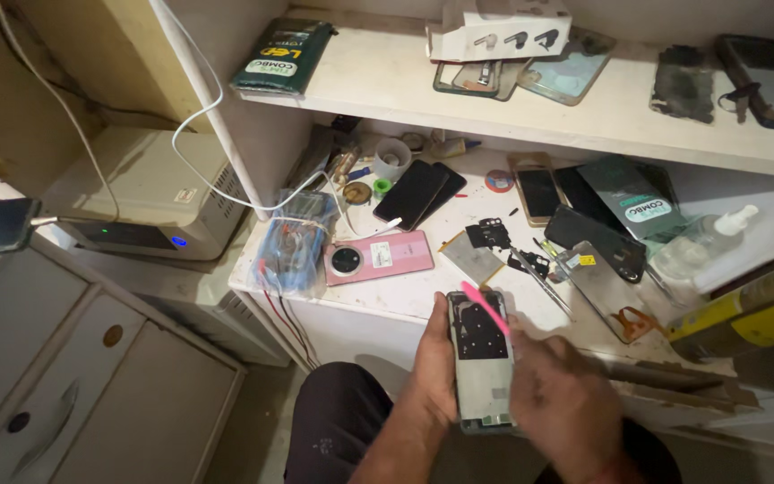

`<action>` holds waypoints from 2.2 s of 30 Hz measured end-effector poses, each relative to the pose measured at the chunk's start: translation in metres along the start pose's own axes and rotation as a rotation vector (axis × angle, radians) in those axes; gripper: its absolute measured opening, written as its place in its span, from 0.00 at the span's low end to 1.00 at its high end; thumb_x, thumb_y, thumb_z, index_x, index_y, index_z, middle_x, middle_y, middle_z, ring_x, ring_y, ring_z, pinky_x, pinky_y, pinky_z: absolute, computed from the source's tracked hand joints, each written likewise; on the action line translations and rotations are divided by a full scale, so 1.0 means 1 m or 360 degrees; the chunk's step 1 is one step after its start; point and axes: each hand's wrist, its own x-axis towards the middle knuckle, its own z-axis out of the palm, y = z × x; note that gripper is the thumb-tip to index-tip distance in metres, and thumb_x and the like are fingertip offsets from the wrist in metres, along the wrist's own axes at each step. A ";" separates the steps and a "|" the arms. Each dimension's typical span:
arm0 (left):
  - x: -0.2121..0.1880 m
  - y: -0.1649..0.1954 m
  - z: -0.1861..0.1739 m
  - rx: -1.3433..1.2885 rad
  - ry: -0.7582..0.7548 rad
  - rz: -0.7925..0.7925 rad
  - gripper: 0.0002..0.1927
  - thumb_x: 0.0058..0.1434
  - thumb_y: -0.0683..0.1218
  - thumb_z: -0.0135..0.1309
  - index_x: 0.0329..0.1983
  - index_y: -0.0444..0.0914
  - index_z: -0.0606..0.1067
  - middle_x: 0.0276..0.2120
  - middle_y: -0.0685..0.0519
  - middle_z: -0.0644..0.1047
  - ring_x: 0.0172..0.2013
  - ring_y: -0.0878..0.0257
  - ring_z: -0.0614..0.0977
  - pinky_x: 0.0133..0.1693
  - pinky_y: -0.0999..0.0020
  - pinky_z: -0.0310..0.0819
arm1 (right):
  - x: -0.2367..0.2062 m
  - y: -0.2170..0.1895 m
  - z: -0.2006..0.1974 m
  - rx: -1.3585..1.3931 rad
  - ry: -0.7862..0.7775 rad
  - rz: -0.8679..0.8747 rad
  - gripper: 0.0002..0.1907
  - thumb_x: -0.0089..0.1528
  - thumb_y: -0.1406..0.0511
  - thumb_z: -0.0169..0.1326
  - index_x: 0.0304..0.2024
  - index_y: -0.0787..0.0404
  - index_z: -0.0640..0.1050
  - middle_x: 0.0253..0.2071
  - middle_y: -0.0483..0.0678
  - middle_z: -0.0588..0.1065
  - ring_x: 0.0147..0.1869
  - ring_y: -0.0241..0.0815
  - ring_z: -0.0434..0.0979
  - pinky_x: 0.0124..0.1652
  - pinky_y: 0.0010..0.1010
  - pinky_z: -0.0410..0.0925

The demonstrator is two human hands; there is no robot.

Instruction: The person disassembles a smartphone at a cluttered repair workbench. They hold the phone body in one hand and use a metal pry tool to lift and separate the back cover and internal components, working the tool along the edges, then set the cover aside and continue prying at the exposed frame and battery area.

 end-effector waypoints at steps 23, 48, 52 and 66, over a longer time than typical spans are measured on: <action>-0.003 0.001 0.009 0.0159 0.0055 0.0031 0.40 0.63 0.78 0.39 0.52 0.40 0.76 0.40 0.44 0.81 0.39 0.49 0.81 0.39 0.51 0.79 | -0.008 0.038 -0.002 0.0057 -0.0066 0.0095 0.19 0.56 0.68 0.56 0.50 0.55 0.81 0.34 0.53 0.78 0.33 0.54 0.79 0.34 0.42 0.72; -0.010 0.020 0.020 0.0036 -0.0177 0.0324 0.39 0.68 0.75 0.33 0.54 0.38 0.72 0.42 0.44 0.78 0.40 0.53 0.78 0.43 0.55 0.76 | -0.011 0.127 0.027 -0.0003 -0.0062 0.0288 0.19 0.61 0.68 0.54 0.54 0.58 0.81 0.39 0.59 0.78 0.40 0.57 0.79 0.40 0.42 0.72; -0.003 0.020 0.036 0.0004 -0.0123 0.0289 0.40 0.66 0.75 0.31 0.50 0.36 0.71 0.38 0.46 0.77 0.39 0.54 0.78 0.42 0.54 0.76 | 0.023 0.153 0.060 -0.0086 -0.0208 0.0154 0.21 0.59 0.70 0.52 0.55 0.58 0.81 0.37 0.59 0.78 0.44 0.60 0.79 0.45 0.45 0.71; 0.025 0.023 0.026 0.0120 0.0287 0.0466 0.38 0.67 0.74 0.34 0.40 0.35 0.73 0.30 0.48 0.75 0.33 0.58 0.76 0.36 0.56 0.76 | 0.086 0.164 0.054 -0.0150 0.0031 -0.0034 0.09 0.61 0.64 0.56 0.38 0.62 0.83 0.39 0.55 0.81 0.45 0.53 0.81 0.48 0.42 0.73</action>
